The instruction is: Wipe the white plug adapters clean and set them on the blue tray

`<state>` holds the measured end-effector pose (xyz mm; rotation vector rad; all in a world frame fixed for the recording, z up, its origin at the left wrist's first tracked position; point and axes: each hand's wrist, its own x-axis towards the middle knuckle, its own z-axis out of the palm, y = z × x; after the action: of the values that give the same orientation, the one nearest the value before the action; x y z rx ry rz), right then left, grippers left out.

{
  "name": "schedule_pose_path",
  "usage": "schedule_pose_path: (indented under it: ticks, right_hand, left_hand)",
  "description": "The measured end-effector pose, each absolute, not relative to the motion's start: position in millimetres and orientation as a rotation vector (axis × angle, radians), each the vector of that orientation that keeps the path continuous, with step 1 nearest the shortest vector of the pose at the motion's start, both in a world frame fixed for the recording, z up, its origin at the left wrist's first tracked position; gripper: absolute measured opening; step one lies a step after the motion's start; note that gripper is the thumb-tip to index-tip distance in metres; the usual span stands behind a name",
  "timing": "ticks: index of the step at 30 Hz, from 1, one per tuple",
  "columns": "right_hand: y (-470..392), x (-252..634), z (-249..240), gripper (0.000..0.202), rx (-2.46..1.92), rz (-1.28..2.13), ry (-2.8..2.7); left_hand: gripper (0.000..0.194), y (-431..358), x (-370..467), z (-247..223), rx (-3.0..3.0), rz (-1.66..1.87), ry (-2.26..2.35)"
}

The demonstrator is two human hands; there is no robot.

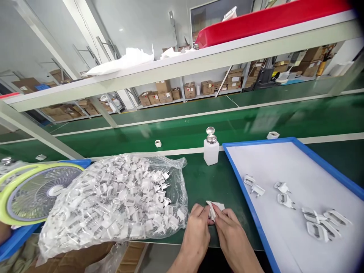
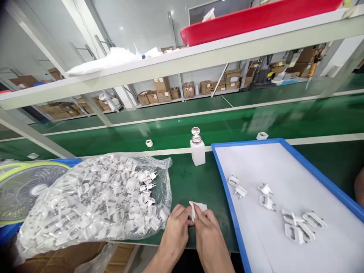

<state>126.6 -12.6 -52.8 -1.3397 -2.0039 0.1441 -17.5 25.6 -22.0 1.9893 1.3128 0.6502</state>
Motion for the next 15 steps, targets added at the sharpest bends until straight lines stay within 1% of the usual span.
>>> schedule_pose_path:
  ticks: [2,6,8,11,13,15]
  right_hand:
    - [-10.6,123.1,-50.7,0.047,-1.347,0.099,-1.981]
    - [-23.4,122.9,-61.3,0.048,-1.282,-0.055,-1.994]
    - [-33.0,122.1,-67.8,0.049,-1.261,-0.135,-1.981]
    - [-45.1,114.8,-70.4,0.055,-1.281,-0.231,-1.898]
    - [-50.6,106.6,-66.4,0.061,-1.3,-0.27,-1.833]
    - [-54.2,98.5,-59.8,0.065,-1.324,-0.295,-1.737]
  left_hand:
    - [0.051,25.6,-17.2,-22.3,1.968,0.681,1.324]
    - [0.045,25.3,-17.2,-19.3,1.889,0.769,1.369]
    - [0.048,23.6,-16.6,-16.3,1.809,0.826,1.378]
    - [0.049,15.7,-11.1,-10.9,1.66,0.906,1.397]
    - [0.041,7.4,-3.4,-7.3,1.499,0.974,1.387]
    - [0.029,-1.1,6.1,-3.5,1.197,1.049,1.305]
